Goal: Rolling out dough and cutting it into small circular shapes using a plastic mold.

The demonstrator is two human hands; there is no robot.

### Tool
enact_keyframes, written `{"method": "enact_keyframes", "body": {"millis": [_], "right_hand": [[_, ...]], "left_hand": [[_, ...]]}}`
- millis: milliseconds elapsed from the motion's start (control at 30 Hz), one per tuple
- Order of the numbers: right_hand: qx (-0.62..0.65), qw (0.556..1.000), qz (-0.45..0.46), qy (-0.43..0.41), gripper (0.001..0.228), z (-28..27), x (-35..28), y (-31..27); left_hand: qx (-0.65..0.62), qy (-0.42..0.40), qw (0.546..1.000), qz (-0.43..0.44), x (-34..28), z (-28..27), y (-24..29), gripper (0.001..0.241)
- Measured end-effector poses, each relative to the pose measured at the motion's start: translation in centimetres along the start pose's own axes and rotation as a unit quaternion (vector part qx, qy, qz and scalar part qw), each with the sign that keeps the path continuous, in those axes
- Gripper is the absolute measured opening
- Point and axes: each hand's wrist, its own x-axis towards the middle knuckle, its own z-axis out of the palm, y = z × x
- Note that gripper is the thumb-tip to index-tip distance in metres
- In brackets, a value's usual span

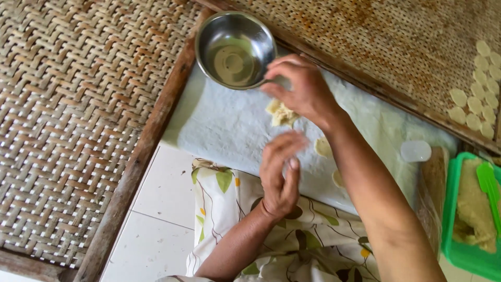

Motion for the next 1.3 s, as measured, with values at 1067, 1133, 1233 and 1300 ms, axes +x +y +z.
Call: {"method": "enact_keyframes", "body": {"millis": [1067,1133,1233,1300], "right_hand": [[0.428,0.798,0.320,0.278,0.004,-3.9,-25.1,3.3],[0.331,0.839,0.379,0.207,0.016,-3.9,-24.7,1.9],[0.059,0.962,0.225,0.141,0.037,-1.6,-24.9,1.4],[-0.001,0.970,0.202,0.131,0.041,-2.0,-23.9,-0.1]], "left_hand": [[0.099,-0.306,0.931,-0.173,7.2,6.0,-3.3,0.046],[0.100,-0.262,0.943,-0.182,7.1,5.4,-4.0,0.040],[0.109,-0.199,0.965,-0.130,5.5,4.5,-6.7,0.036],[0.095,-0.184,0.964,-0.168,5.2,4.6,-6.5,0.036]]}}
